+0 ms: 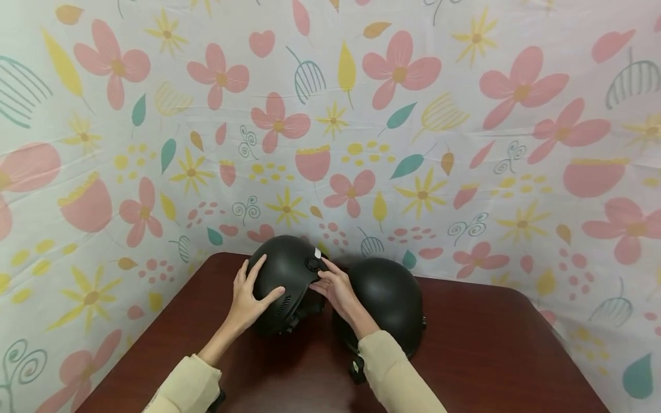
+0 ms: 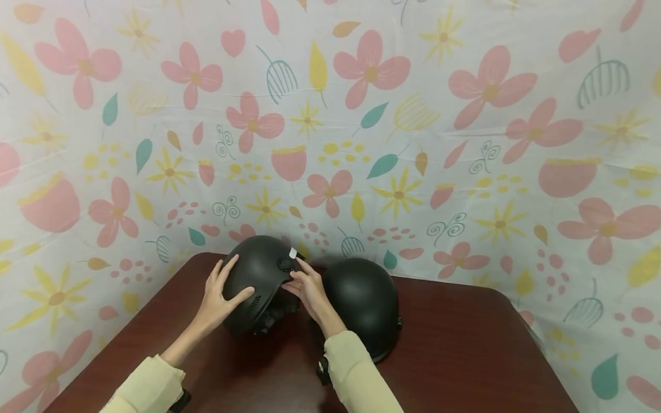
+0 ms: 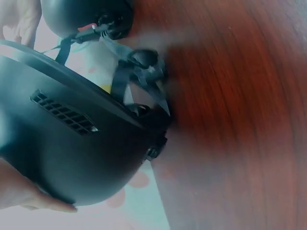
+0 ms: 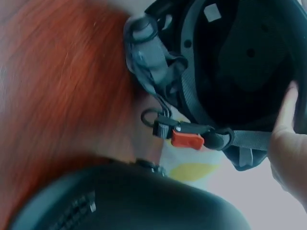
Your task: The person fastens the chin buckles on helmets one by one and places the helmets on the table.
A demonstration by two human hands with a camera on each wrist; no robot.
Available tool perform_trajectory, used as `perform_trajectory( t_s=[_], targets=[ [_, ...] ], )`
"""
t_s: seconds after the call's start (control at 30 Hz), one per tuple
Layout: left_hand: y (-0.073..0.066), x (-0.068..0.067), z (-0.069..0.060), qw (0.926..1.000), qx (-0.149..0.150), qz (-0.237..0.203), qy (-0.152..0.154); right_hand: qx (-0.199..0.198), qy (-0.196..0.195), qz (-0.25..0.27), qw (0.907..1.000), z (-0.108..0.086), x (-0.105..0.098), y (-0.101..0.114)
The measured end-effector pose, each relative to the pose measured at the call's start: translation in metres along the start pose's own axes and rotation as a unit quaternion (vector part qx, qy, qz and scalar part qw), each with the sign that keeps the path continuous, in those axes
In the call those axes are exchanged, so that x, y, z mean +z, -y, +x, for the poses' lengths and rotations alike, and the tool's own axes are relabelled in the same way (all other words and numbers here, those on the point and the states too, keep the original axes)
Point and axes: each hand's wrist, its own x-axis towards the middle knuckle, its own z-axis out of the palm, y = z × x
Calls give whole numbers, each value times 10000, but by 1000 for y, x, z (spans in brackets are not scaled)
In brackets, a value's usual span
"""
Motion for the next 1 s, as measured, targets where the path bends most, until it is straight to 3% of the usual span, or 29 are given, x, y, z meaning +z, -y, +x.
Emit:
perform_trajectory(
  t_s=[0.23,0.43,0.57,0.83,1.0],
  targets=[
    [5,-9,-2,9969,-608,-490,121,-198,-330,-1303,9907,-5,1,2],
    [9,-20,-6,9882,-1100,-1060,58,-355,-854,-2726,9577,-10,5,6],
    [12,-25,-7,9783,-1409,-1504,211,-241,-1050,-3242,9399,-11,7,7],
    [18,-24,-7,9652,-1802,-1796,604,-457,-791,-3765,9219,-16,2,7],
    [25,-27,-9,9592,-1992,-1874,721,-233,-112,-3757,9264,-19,-6,5]
  ],
)
